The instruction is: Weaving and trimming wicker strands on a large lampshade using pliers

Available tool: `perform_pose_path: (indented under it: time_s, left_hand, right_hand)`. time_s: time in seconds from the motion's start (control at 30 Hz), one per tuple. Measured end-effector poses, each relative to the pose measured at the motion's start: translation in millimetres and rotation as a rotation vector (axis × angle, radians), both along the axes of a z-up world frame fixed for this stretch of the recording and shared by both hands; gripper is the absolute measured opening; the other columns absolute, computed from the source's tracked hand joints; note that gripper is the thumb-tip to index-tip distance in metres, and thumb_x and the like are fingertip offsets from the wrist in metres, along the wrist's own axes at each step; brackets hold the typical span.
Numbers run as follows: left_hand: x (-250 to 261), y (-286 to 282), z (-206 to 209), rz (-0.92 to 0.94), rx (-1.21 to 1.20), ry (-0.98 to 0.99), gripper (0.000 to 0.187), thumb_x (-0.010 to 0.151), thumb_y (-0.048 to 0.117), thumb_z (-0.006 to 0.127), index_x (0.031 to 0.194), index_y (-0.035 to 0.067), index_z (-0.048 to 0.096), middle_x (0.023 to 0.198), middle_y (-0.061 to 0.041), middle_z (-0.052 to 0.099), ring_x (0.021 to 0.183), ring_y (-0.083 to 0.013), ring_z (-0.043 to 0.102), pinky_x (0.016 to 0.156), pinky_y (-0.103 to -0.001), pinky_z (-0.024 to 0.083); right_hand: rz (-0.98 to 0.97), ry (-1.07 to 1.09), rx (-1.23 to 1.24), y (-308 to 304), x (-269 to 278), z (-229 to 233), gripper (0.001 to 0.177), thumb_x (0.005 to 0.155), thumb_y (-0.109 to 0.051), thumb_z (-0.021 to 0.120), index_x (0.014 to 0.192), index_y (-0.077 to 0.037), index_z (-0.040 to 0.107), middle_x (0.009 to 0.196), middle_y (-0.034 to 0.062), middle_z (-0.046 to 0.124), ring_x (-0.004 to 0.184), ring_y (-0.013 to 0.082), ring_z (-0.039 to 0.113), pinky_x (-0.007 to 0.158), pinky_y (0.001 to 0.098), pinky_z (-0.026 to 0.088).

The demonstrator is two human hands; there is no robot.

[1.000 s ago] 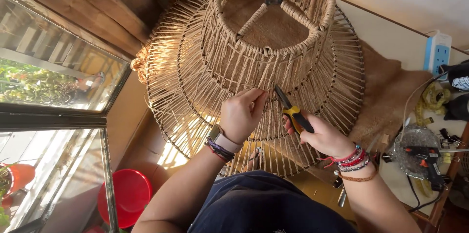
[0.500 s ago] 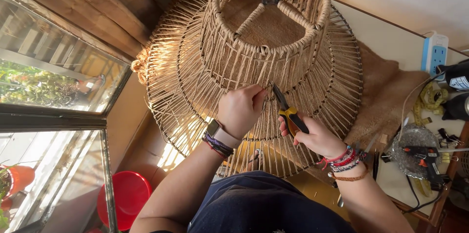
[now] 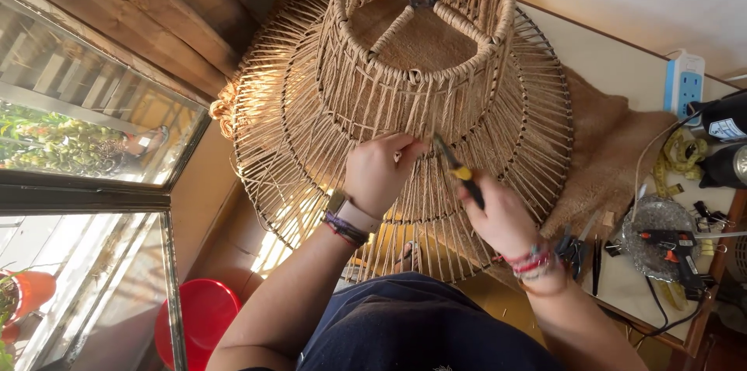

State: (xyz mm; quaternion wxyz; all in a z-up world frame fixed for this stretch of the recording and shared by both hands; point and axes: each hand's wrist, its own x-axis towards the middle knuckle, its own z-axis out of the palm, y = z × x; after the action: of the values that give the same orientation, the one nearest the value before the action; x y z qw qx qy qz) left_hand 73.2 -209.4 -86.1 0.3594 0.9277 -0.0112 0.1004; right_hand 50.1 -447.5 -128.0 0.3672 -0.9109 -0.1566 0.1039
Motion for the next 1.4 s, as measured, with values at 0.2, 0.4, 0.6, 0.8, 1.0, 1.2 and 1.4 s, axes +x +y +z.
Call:
perform_pose_path:
  time_s: [0.2,0.4,0.6,0.8,1.0,1.2,1.4]
  left_hand:
    - [-22.2,17.1,24.6,-0.141,-0.236,-0.28,0.03,0.103,0.026,0.061,0.081,0.01,0.074,0.064,0.002,0.064,0.051,-0.0048,0.052,0.044,-0.016,0.043]
    - [-43.4,-40.6,43.7,-0.609,-0.496,-0.055,0.075,0.102,0.059,0.035,0.149,0.0,0.04,0.145,-0.025,0.057,0.128,-0.0326,0.065,0.1,-0.038,0.062]
    - [-58.3,-47.6,20.2,-0.35,-0.926,0.029,0.026,0.107,0.018,0.047,0.123,0.002,0.06,0.121,-0.014,0.067,0.094,-0.0219,0.066,0.076,-0.032,0.058]
    - [-49.8,29.8,73.5,-0.112,-0.609,-0.161,0.018,0.096,0.017,0.058,0.08,0.013,0.052,0.07,0.002,0.046,0.064,-0.0133,0.041,0.061,-0.031,0.034]
    - [-49.2,70.8,112.8,-0.179,-0.324,-0.359,0.018,0.093,0.006,0.055,0.109,0.004,0.063,0.108,-0.013,0.061,0.097,-0.0286,0.063,0.086,-0.038,0.052]
    - [-42.7,104.4,109.4,-0.192,-0.292,-0.344,0.017,0.094,0.005,0.054,0.108,0.002,0.063,0.107,-0.012,0.06,0.095,-0.0262,0.063,0.081,-0.036,0.053]
    - [-34.1,118.3,82.9,-0.24,-0.369,-0.334,0.013,0.086,0.004,0.063,0.099,0.003,0.067,0.101,-0.018,0.064,0.09,-0.0427,0.067,0.078,-0.045,0.056]
  right_hand:
    - [-0.388,-0.239,-0.013,-75.6,-18.3,49.5,0.03,0.093,0.012,0.056,0.122,0.005,0.058,0.108,0.0139,0.069,0.089,0.0243,0.067,0.09,0.0405,0.058]
    - [-0.36,-0.43,0.066,-17.3,-54.4,33.3,0.048,0.08,0.01,0.057,0.126,0.008,0.046,0.116,0.0223,0.06,0.106,0.0357,0.063,0.101,0.0457,0.051]
    - [0.253,-0.296,0.172,29.7,-34.6,80.3,0.065,0.102,-0.049,0.039,0.145,-0.001,0.04,0.146,0.0213,0.051,0.132,0.0346,0.055,0.114,0.0471,0.044]
    - [-0.128,-0.907,-0.344,42.8,40.0,132.8,0.035,0.102,-0.03,0.067,0.119,0.0,0.062,0.123,0.017,0.061,0.115,0.0305,0.058,0.106,0.0491,0.043]
    - [-0.06,-0.39,-0.075,38.7,56.2,93.6,0.01,0.097,-0.007,0.069,0.105,-0.01,0.074,0.085,0.0047,0.074,0.062,0.0166,0.064,0.057,0.0314,0.053]
    - [-0.392,-0.702,-0.301,-12.1,48.9,83.7,0.022,0.113,-0.013,0.056,0.113,0.002,0.071,0.106,0.0173,0.069,0.099,0.0345,0.062,0.083,0.0468,0.05]
    - [-0.38,-0.468,0.477,63.9,38.7,69.8,0.023,0.109,-0.009,0.054,0.102,0.001,0.074,0.089,0.0167,0.066,0.098,0.0309,0.068,0.097,0.0316,0.048]
